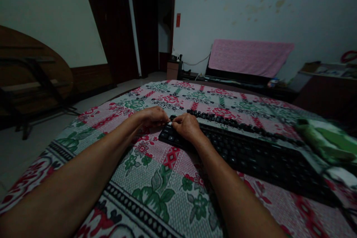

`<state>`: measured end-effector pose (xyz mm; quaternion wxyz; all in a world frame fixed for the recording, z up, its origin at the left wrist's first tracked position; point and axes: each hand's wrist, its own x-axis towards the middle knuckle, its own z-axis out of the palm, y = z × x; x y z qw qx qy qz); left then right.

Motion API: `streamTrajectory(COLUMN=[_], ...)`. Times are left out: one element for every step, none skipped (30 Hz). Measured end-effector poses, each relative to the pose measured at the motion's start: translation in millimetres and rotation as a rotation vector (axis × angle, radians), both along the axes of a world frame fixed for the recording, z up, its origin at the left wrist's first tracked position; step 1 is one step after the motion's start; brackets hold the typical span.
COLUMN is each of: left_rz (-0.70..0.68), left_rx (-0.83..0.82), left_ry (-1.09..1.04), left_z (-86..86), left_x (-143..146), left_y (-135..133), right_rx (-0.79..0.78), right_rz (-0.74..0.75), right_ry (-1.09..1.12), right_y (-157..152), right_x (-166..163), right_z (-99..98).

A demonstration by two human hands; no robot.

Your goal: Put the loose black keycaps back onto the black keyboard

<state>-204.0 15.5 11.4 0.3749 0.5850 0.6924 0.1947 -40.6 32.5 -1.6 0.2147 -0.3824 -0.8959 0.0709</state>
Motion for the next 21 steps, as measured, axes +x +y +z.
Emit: streamTrajectory(left_rz=[-0.008, -0.015, -0.020, -0.024, -0.025, -0.024, -0.021, -0.015, -0.009, -0.004, 0.002, 0.010, 0.017, 0.023, 0.031, 0.041, 0.047, 0.048, 0.051, 0.054, 0.056], left_rx=[0.003, 0.006, 0.009, 0.011, 0.012, 0.012, 0.009, 0.010, 0.014, 0.018, 0.018, 0.011, 0.001, -0.010, -0.020, -0.025, -0.025, -0.023, -0.022, -0.025, -0.029], left_ry=[0.014, 0.024, 0.032, 0.037, 0.042, 0.043, 0.045, 0.045, 0.043, 0.041, 0.038, 0.035, 0.030, 0.024, 0.019, 0.015, 0.013, 0.015, 0.021, 0.028, 0.033], left_z=[1.7, 3.5, 5.1, 6.3, 7.1, 7.4, 7.3, 6.8, 6.2, 5.5, 4.9, 4.5, 4.2, 3.8, 3.5, 2.9, 2.1, 1.2, 0.1, -0.9, -1.8], left_x=[0, 1, 2, 2, 3, 3, 3, 3, 3, 3, 3, 3, 4, 4, 4, 4, 3, 3, 2, 2, 1], left_y=[-1, -3, -4, -5, -5, -6, -5, -5, -4, -4, -3, -3, -3, -2, -2, -1, -1, 0, 2, 3, 4], right_rx=[0.002, 0.002, 0.000, -0.006, -0.017, -0.030, -0.044, -0.057, -0.065, -0.067, -0.063, -0.059, -0.057, -0.056, -0.060, -0.066, -0.073, -0.076, -0.079, -0.082, -0.085], right_rz=[-0.004, -0.009, -0.018, -0.027, -0.036, -0.042, -0.047, -0.049, -0.054, -0.058, -0.064, -0.073, -0.085, -0.100, -0.116, -0.130, -0.143, -0.151, -0.156, -0.158, -0.162], right_ry=[-0.002, -0.005, -0.007, -0.011, -0.016, -0.024, -0.033, -0.044, -0.053, -0.059, -0.063, -0.068, -0.073, -0.079, -0.085, -0.091, -0.095, -0.098, -0.102, -0.108, -0.114], right_y=[0, 0, 0, 0, 0, 0, 0, 1, 1, 2, 2, 3, 3, 4, 4, 4, 4, 4, 3, 3, 3], right_x=[0, -1, -1, -2, -3, -3, -4, -5, -6, -7, -8, -9, -10, -10, -11, -12, -13, -14, -14, -15, -15], right_z=[-0.3, -0.4, -0.1, 0.4, 1.0, 1.8, 2.5, 3.2, 3.6, 3.8, 3.8, 3.7, 3.5, 3.3, 3.1, 3.1, 3.2, 3.4, 3.7, 4.0, 4.4])
